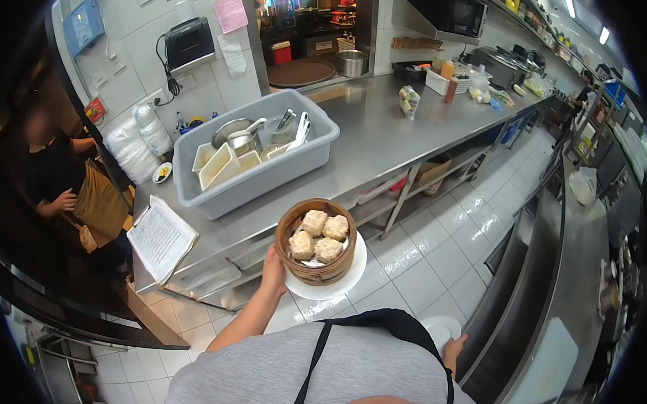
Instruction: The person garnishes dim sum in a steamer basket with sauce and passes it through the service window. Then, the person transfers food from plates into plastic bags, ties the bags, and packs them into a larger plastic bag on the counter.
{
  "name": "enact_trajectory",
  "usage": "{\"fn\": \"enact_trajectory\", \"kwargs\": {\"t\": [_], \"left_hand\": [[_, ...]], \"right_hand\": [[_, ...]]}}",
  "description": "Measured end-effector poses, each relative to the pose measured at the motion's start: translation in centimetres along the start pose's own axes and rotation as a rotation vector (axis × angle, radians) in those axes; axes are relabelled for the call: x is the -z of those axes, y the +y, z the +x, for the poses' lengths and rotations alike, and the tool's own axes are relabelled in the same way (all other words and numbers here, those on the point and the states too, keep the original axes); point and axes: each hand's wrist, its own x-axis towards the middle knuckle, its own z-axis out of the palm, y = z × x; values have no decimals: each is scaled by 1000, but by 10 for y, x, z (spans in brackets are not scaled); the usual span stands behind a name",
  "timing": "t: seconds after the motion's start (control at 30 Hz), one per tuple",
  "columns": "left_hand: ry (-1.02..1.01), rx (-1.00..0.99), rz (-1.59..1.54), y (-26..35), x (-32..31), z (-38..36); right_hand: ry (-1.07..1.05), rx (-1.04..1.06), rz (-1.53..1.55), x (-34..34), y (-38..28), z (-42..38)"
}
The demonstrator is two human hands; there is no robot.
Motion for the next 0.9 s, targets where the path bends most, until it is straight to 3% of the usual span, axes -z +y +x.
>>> {"fn": "enact_trajectory", "kwargs": {"t": [0.07, 0.1, 0.23, 0.4, 0.53, 0.67, 0.73, 0.87, 0.9], "left_hand": [[0, 41, -67, -24, 4, -2], [-17, -17, 5, 11, -23, 81], [54, 30, -32, -22, -90, 108], [46, 2, -113, -45, -154, 159], [100, -40, -154, -74, -181, 206], [139, -94, -105, -90, -196, 248], [142, -129, -75, -94, -201, 271], [174, -137, 36, -103, -191, 321], [175, -144, 27, -100, -195, 330]], "right_hand": [[70, -37, -31, 31, 18, -10], [2, -108, 54, -32, -50, 14], [17, -120, -3, 11, -75, 104], [78, 194, 122, 8, -205, 228], [153, 646, 275, -8, -346, 326], [-64, 680, 617, -18, -505, 329], [-188, 751, 780, -51, -548, 340], [-296, 782, 721, -114, -609, 342], [-399, 697, 771, -129, -617, 342]]}}
